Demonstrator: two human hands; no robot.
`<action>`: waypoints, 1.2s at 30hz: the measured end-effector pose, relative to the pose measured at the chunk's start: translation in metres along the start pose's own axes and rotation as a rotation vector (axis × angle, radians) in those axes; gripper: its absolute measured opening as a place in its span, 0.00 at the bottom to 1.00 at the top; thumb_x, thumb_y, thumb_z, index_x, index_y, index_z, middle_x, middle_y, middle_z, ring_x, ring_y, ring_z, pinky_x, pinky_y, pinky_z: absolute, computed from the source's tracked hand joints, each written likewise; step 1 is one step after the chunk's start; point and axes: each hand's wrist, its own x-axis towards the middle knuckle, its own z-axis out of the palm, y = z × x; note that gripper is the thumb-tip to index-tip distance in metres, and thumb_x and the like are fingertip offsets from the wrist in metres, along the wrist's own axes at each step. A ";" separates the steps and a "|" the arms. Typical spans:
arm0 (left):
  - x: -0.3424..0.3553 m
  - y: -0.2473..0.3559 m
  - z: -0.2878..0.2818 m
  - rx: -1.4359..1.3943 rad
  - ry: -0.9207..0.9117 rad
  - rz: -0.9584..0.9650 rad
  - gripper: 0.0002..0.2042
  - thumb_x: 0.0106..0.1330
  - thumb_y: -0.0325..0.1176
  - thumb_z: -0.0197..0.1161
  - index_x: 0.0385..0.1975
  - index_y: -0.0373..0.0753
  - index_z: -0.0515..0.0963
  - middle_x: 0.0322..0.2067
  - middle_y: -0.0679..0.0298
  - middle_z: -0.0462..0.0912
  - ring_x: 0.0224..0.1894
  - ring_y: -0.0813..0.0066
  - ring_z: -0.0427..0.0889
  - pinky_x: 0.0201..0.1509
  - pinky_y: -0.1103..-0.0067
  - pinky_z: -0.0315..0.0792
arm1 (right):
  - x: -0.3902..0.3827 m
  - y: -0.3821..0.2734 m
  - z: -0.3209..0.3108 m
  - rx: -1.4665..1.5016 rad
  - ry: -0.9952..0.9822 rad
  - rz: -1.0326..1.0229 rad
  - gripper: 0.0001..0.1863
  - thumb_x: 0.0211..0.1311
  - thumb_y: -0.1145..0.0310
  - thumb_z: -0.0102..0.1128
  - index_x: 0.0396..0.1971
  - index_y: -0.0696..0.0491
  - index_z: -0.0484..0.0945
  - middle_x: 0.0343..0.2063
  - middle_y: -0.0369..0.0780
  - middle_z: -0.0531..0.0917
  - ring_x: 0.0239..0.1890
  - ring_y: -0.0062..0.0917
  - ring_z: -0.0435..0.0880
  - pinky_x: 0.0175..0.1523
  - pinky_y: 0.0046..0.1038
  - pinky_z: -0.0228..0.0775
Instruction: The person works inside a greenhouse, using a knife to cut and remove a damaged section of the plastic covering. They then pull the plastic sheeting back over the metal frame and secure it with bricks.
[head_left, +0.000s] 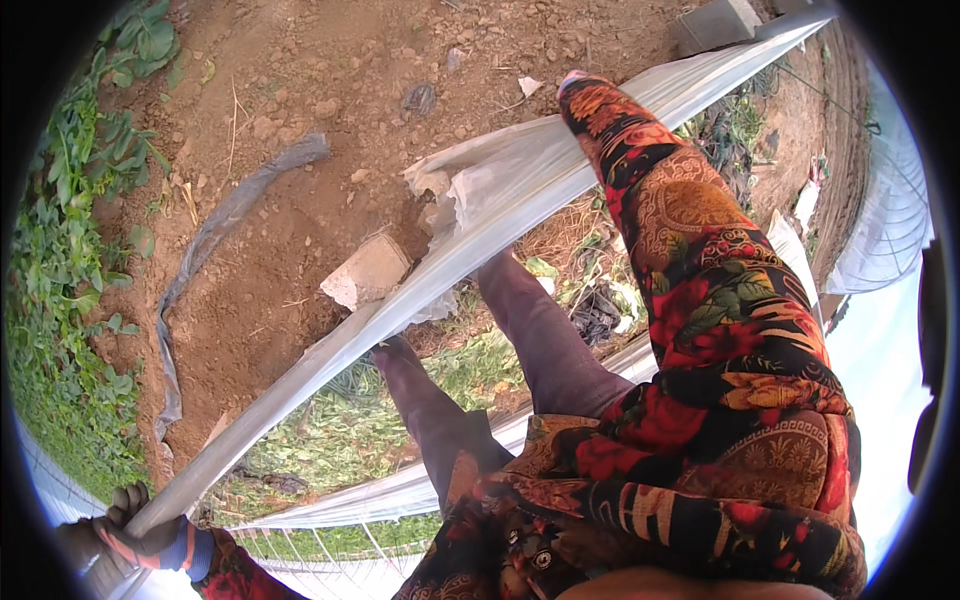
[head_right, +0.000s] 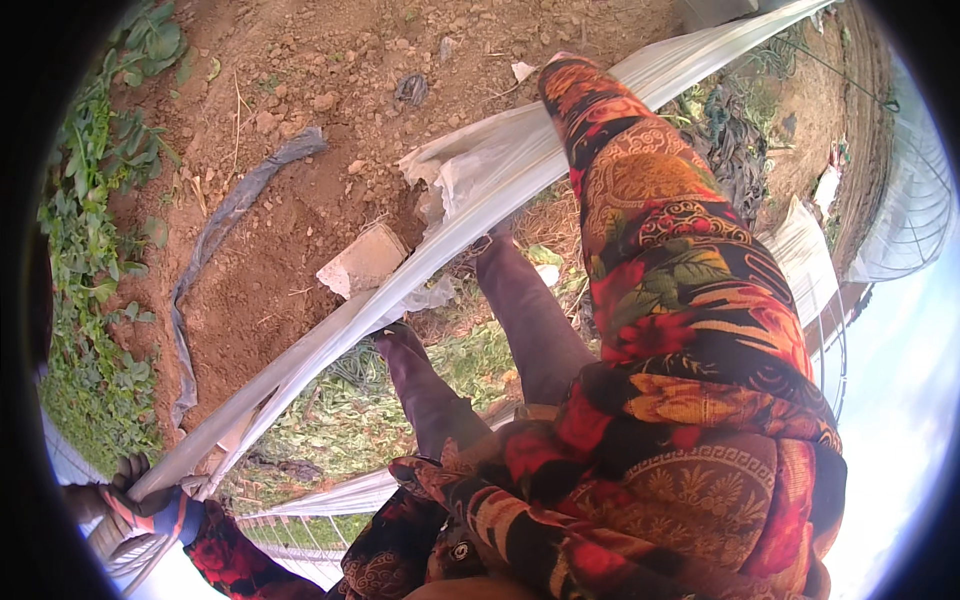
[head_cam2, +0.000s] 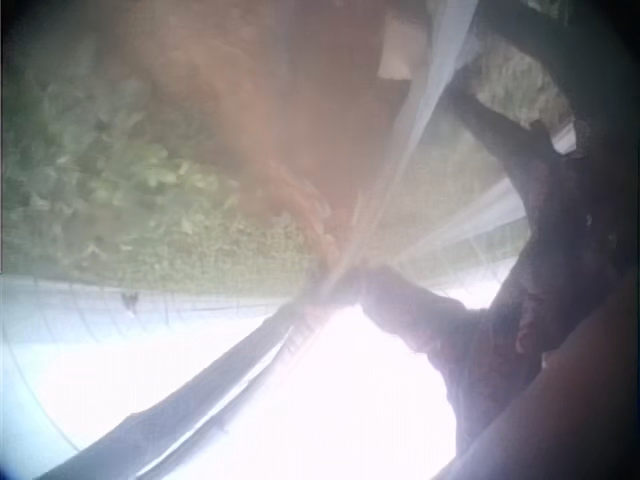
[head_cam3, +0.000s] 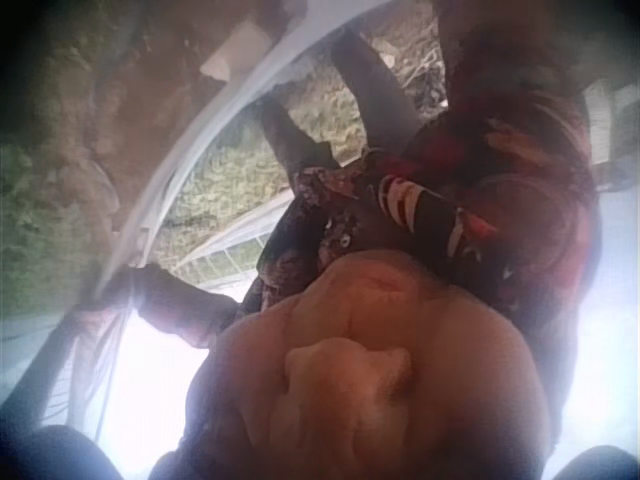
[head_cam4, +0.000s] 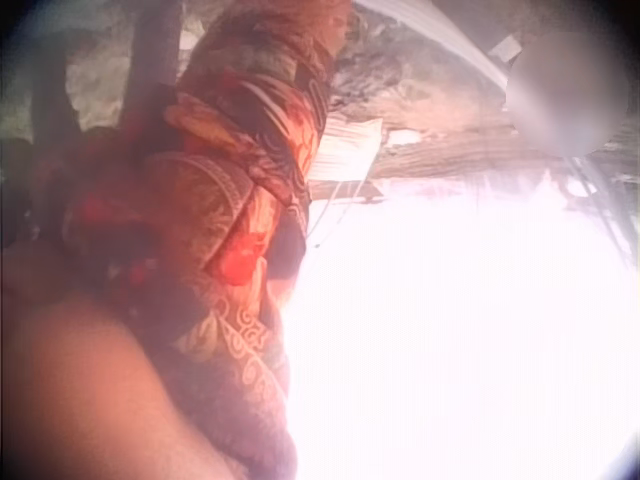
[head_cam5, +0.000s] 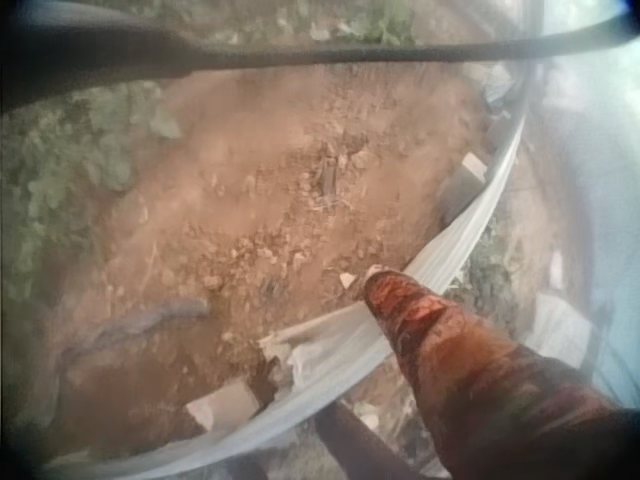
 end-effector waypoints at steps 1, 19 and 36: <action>0.000 -0.001 -0.001 -0.010 -0.030 0.006 0.21 0.61 0.45 0.44 0.44 0.34 0.68 0.36 0.52 0.75 0.37 0.58 0.76 0.44 0.65 0.70 | -0.014 -0.006 0.005 -0.005 -0.012 -0.020 0.24 0.47 0.57 0.54 0.46 0.50 0.70 0.43 0.42 0.75 0.48 0.34 0.71 0.52 0.39 0.61; -0.003 0.012 0.017 -0.489 -0.127 -0.288 0.17 0.54 0.38 0.60 0.36 0.30 0.71 0.24 0.50 0.78 0.20 0.66 0.77 0.23 0.73 0.73 | -0.168 -0.028 -0.038 0.197 0.011 -0.150 0.23 0.45 0.65 0.57 0.46 0.49 0.70 0.35 0.40 0.79 0.39 0.29 0.78 0.42 0.29 0.70; -0.004 0.023 0.023 0.107 0.059 -0.131 0.29 0.43 0.53 0.66 0.31 0.28 0.74 0.24 0.54 0.79 0.24 0.64 0.78 0.27 0.73 0.73 | -0.487 -0.115 -0.011 1.671 0.068 -0.199 0.30 0.39 0.68 0.60 0.49 0.44 0.66 0.23 0.44 0.75 0.22 0.30 0.74 0.26 0.32 0.67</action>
